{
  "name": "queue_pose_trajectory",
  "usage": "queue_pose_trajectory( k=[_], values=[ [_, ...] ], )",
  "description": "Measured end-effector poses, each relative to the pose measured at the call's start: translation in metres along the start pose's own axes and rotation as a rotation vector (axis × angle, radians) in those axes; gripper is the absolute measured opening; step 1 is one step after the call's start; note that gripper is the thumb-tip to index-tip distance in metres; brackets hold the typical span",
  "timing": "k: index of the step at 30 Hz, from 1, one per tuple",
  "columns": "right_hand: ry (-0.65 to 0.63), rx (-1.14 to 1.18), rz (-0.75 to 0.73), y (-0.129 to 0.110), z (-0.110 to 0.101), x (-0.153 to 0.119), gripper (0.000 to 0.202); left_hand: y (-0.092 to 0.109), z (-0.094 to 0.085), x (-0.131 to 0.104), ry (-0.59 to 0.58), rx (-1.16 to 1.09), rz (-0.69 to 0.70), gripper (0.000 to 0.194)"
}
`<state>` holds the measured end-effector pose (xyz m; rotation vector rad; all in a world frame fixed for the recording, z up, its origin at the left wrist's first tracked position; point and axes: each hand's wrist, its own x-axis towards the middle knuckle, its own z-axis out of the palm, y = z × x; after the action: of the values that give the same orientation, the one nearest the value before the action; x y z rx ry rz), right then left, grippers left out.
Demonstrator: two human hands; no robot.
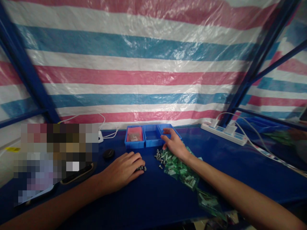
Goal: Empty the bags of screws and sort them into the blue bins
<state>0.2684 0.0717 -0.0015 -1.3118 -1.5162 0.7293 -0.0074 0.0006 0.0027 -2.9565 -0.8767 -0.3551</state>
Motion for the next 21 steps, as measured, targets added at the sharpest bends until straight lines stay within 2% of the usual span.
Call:
queue_pose_trajectory(
  k=[6,14,17,21],
  values=[
    [-0.026,0.058,0.064,-0.0030,0.0007,-0.0018,0.045,0.0000,0.0010,0.0001,-0.019,0.002,-0.013,0.017],
    [-0.020,0.110,0.112,-0.0046,0.0012,-0.0032,0.047,-0.0020,0.0028,0.0000,0.015,-0.005,0.003,0.017],
    [-0.008,0.112,0.092,-0.0051,0.0010,-0.0032,0.046,-0.0018,0.0026,-0.0005,0.013,-0.010,0.000,0.017],
    [0.025,0.128,-0.007,-0.0046,0.0015,-0.0018,0.043,-0.0017,0.0025,-0.0004,0.030,-0.013,0.004,0.018]
  ],
)
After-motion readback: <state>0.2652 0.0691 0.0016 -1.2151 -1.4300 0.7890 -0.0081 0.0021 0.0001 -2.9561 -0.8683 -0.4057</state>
